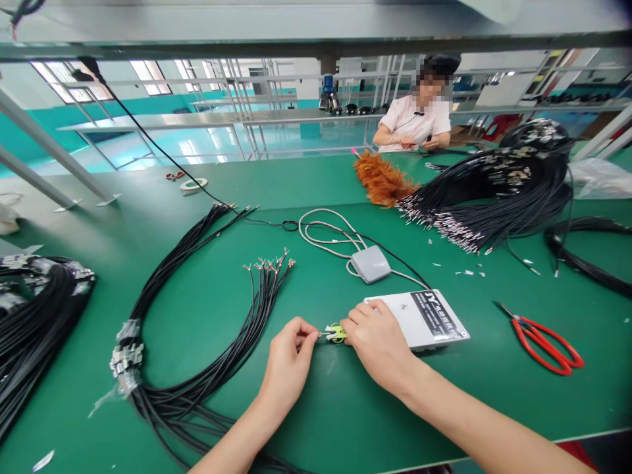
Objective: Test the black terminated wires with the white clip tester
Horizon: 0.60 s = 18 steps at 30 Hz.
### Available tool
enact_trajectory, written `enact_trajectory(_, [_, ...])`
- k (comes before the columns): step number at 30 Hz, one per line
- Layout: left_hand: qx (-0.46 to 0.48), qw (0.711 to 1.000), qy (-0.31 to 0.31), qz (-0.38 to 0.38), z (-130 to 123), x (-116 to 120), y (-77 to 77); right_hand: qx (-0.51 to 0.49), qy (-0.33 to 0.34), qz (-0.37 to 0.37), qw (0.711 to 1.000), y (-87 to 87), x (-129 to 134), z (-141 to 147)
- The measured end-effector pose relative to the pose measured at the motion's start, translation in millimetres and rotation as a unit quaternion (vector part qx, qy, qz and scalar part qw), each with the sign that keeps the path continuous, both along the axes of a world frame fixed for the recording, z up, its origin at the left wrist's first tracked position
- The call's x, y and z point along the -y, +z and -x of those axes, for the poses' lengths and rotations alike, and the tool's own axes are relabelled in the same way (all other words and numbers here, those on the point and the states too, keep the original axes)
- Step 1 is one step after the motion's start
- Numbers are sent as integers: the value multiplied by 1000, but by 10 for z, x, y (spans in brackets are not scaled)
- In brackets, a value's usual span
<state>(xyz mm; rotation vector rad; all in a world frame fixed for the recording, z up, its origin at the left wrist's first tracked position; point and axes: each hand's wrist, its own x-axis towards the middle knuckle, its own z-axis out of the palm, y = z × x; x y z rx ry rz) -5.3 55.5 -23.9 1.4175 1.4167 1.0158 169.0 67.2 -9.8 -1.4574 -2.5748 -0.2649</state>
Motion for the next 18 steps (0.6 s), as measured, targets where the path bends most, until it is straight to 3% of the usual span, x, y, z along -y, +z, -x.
enact_trajectory(18, [-17, 1000, -10, 4, -92, -86, -81, 1, -13, 31, 999, 40, -1, 14])
